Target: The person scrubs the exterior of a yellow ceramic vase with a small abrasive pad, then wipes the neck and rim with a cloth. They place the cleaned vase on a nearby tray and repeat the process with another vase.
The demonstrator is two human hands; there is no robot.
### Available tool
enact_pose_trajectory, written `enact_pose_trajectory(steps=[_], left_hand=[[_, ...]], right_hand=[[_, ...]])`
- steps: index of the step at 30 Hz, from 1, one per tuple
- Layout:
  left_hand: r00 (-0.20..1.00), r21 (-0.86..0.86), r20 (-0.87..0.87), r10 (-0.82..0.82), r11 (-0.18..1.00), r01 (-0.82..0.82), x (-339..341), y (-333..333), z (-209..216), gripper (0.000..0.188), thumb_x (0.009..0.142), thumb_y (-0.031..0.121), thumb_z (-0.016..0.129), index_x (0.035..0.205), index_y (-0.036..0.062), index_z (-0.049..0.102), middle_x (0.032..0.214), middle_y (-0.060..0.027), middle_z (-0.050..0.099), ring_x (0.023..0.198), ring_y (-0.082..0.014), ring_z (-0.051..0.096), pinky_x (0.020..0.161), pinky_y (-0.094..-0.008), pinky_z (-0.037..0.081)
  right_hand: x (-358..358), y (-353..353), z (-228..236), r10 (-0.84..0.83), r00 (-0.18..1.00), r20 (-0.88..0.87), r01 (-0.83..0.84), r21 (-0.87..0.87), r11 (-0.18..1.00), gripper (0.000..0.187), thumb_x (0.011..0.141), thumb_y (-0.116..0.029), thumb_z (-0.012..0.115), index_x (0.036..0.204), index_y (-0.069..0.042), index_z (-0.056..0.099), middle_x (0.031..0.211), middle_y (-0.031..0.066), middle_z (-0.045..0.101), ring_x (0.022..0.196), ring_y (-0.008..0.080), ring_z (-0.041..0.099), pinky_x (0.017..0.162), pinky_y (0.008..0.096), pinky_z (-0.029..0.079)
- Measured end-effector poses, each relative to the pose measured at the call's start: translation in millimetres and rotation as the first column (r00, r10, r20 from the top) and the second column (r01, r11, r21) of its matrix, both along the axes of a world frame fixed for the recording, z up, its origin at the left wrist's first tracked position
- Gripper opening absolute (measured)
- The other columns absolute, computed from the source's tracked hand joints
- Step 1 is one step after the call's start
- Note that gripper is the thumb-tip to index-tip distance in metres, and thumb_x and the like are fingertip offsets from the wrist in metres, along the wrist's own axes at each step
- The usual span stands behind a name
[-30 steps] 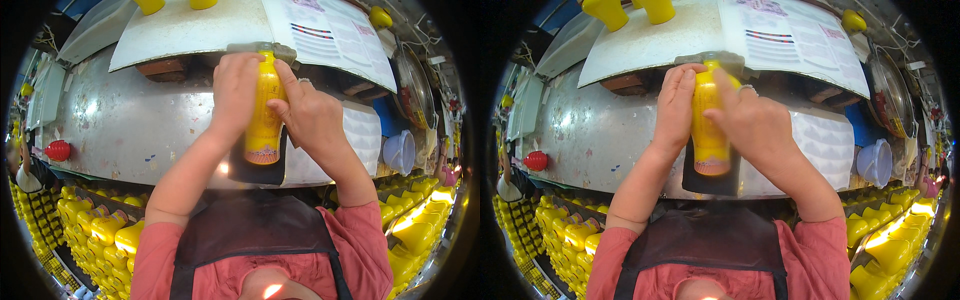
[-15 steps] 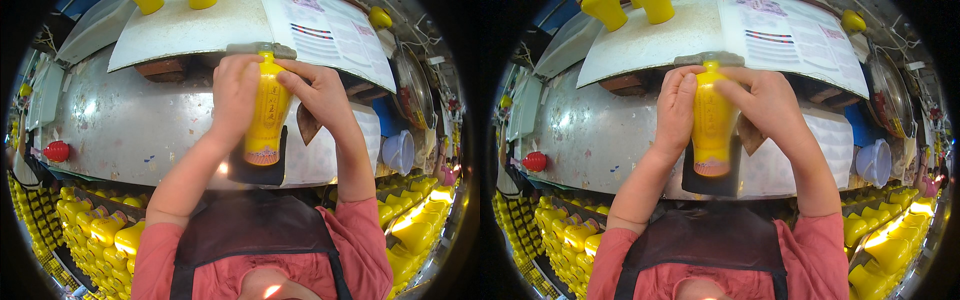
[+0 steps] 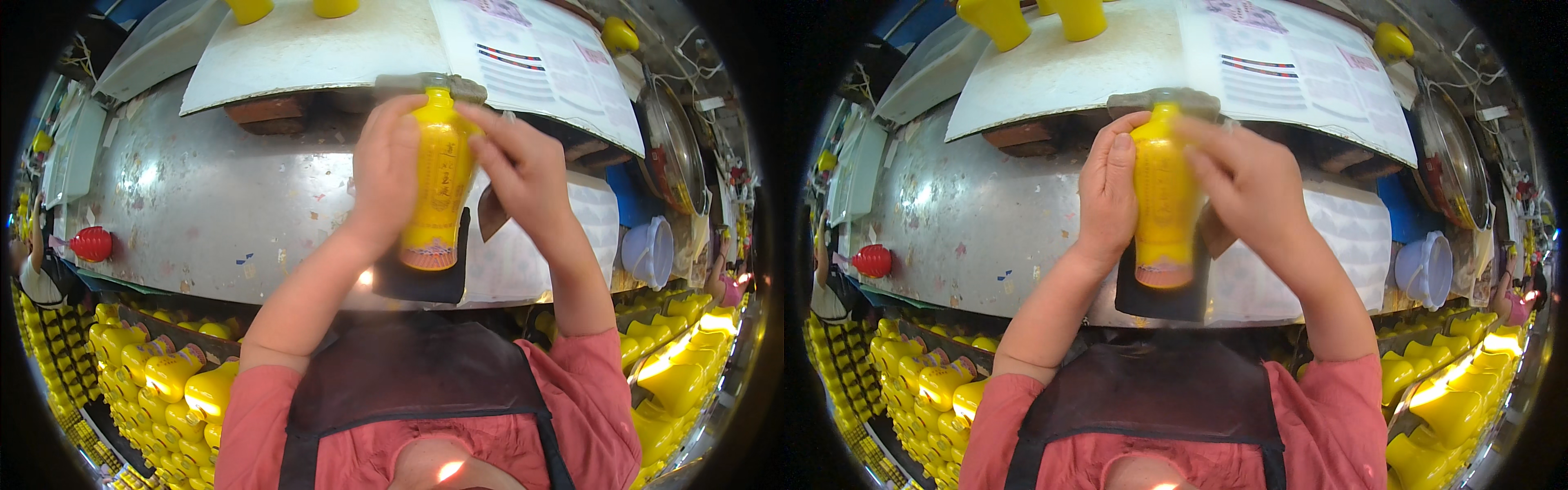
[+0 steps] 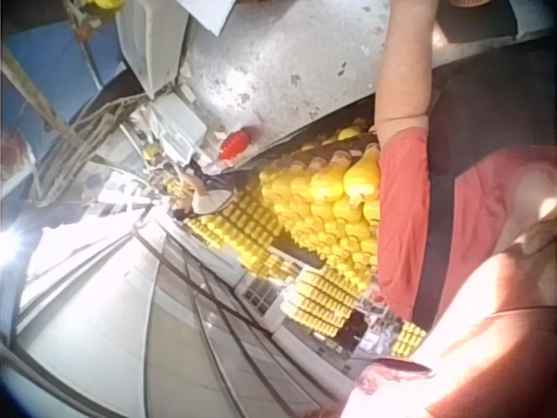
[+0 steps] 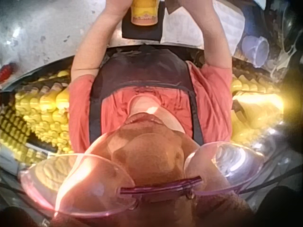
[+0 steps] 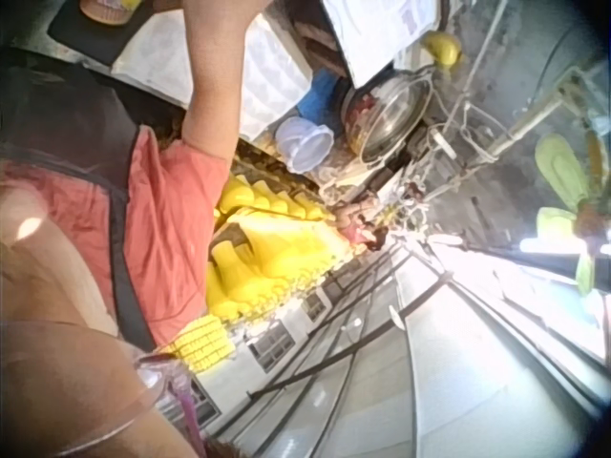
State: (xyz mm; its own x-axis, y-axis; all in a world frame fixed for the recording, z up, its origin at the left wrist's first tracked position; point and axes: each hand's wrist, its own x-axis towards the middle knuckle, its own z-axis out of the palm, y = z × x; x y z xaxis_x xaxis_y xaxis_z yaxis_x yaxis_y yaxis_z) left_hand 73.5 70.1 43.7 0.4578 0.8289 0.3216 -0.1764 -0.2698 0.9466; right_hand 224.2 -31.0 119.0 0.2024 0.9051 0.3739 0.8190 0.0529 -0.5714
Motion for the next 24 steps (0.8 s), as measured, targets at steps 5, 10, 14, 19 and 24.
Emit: enact_pose_trajectory(steps=[5,10,14,19,24], left_hand=[[1.0,0.077,-0.008,0.015,0.997,-0.014,-1.0,-1.4,-7.6,0.041,0.106,0.027,0.048,0.134,-0.0015,0.055,0.129,-0.0216,0.059,0.121,-0.0372,0.056,0.108,-0.0438,0.041],[0.999,0.202,-0.034,0.042,0.979,-0.034,-2.0,-0.2,-10.2,0.048,0.105,0.031,0.052,0.14,-0.0016,0.049,0.134,-0.0224,0.055,0.124,-0.0388,0.052,0.11,-0.0461,0.039],[0.998,0.242,-0.057,0.025,0.97,-0.011,-6.2,-1.9,-8.4,0.048,0.103,0.03,0.054,0.14,-0.0003,0.049,0.134,-0.0217,0.054,0.124,-0.0388,0.052,0.11,-0.0462,0.039],[0.999,0.273,-0.041,-0.005,0.962,0.016,-7.6,1.0,-9.0,0.043,0.101,0.025,0.055,0.137,0.0008,0.052,0.133,-0.021,0.055,0.125,-0.0386,0.052,0.111,-0.0459,0.039],[1.0,0.246,0.007,-0.003,0.969,0.001,-7.6,2.3,-6.5,0.039,0.1,0.02,0.054,0.134,0.0002,0.055,0.13,-0.0207,0.057,0.123,-0.0376,0.054,0.11,-0.0449,0.04]], right_hand=[[-6.1,-12.6,-0.3,0.11,0.918,0.38,-0.084,-0.086,0.993,0.042,0.088,-0.016,0.073,0.129,-0.023,0.071,0.075,0.0099,0.061,0.061,0.0293,0.065,0.056,0.0397,0.053],[-2.6,-1.8,6.5,0.134,0.991,0.004,-0.132,-0.122,0.984,0.043,0.09,-0.008,0.075,0.132,-0.016,0.072,0.075,0.0089,0.063,0.06,0.018,0.058,0.056,0.0306,0.049],[-0.3,3.4,18.9,0.007,0.977,-0.213,-0.084,-0.354,0.931,0.048,0.089,-0.01,0.078,0.136,-0.014,0.069,0.071,0.0076,0.065,0.059,0.009,0.055,0.059,0.0257,0.049],[-0.7,4.8,34.5,-0.049,0.971,-0.232,-0.068,-0.469,0.88,0.051,0.09,-0.013,0.077,0.14,-0.015,0.066,0.066,0.0077,0.061,0.057,0.0088,0.057,0.059,0.0274,0.05],[-2.9,6.0,35.0,0.019,0.994,-0.11,-0.067,-0.447,0.892,0.053,0.091,-0.019,0.077,0.143,-0.02,0.064,0.071,0.0122,0.064,0.056,0.0179,0.061,0.061,0.0311,0.051]])
